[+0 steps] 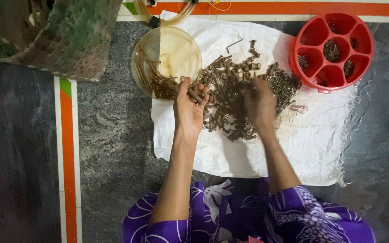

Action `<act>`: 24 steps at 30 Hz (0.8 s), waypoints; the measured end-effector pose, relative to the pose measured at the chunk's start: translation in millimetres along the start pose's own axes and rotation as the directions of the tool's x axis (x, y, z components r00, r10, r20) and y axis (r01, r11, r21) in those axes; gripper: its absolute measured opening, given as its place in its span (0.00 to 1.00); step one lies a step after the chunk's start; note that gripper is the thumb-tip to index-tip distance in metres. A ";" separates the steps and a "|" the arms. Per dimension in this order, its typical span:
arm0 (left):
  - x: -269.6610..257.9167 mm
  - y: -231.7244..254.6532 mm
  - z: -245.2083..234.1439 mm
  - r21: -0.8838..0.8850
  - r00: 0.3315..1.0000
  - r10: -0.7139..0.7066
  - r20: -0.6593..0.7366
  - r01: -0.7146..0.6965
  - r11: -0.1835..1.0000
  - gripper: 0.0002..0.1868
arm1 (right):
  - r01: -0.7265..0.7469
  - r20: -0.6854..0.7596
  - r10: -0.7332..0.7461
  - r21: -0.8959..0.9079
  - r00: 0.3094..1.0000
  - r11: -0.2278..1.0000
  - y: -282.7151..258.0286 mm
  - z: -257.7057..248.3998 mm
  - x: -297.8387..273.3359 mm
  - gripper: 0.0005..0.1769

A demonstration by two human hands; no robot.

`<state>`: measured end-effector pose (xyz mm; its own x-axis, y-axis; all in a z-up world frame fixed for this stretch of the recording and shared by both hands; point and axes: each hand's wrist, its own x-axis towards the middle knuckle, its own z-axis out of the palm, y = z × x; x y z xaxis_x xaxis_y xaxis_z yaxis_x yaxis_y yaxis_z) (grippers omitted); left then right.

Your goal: The person sits on the floor and sorts a mixed pile of metal fasteners by hand. They pick up individual items from a white cloth, separate them into a clear plastic bowl and a red compartmentalized container, and continue sorting through the pile.

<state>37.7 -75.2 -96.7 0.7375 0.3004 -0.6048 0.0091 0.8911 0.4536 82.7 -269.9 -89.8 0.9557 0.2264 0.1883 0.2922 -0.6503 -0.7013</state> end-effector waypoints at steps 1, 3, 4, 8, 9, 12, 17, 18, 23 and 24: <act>-0.7 1.0 1.3 0.025 0.999 0.004 -0.032 -0.003 1.000 0.16 | -0.190 0.042 0.186 0.094 0.982 0.977 -3.6 -8.6 6.4 0.17; -2.9 2.1 5.0 0.052 0.998 0.005 -0.061 -0.001 0.999 0.17 | -0.544 0.178 0.515 0.243 0.839 0.803 -12.4 -29.4 16.8 0.15; -4.2 2.2 7.4 0.054 0.998 0.001 -0.056 0.002 0.999 0.17 | -0.529 0.191 0.494 0.269 0.848 0.805 -20.3 -33.1 18.8 0.15; -9.8 -2.4 18.6 0.131 0.996 -0.061 -0.067 0.069 0.989 0.18 | -0.445 0.341 0.315 0.430 0.886 0.786 -50.2 -28.7 17.6 0.15; -11.6 -3.3 19.8 0.111 0.995 -0.083 -0.051 0.088 0.990 0.18 | -0.425 0.397 0.241 0.484 0.886 0.765 -53.6 -25.1 15.8 0.15; -16.1 -3.7 19.2 0.104 0.997 -0.076 0.006 0.075 0.992 0.20 | -0.423 0.265 0.370 0.185 0.891 0.887 -47.4 -6.9 24.3 0.11; -14.7 4.6 12.7 0.005 0.986 0.120 0.114 -0.122 0.993 0.19 | -0.070 0.165 0.085 -0.100 0.983 0.993 -21.3 37.1 32.5 0.10; -13.8 5.6 11.3 -0.004 0.988 0.123 0.094 -0.123 0.992 0.19 | -0.078 0.197 0.102 -0.125 0.975 0.989 -16.9 44.9 31.3 0.12; -12.1 7.9 10.7 -0.023 0.994 0.099 -0.047 -0.101 0.995 0.17 | -0.082 0.175 0.084 -0.018 0.981 0.996 0.5 48.2 27.1 0.08; -11.9 8.1 12.4 -0.014 0.996 0.083 -0.038 -0.084 0.996 0.17 | -0.160 0.214 0.145 0.051 0.966 0.986 2.9 43.1 28.6 0.08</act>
<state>37.3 -75.8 -77.7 0.7093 0.3861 -0.5897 -0.0617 0.8674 0.4937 109.3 -234.1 -116.1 0.9579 0.2793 -0.0671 0.1337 -0.6404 -0.7563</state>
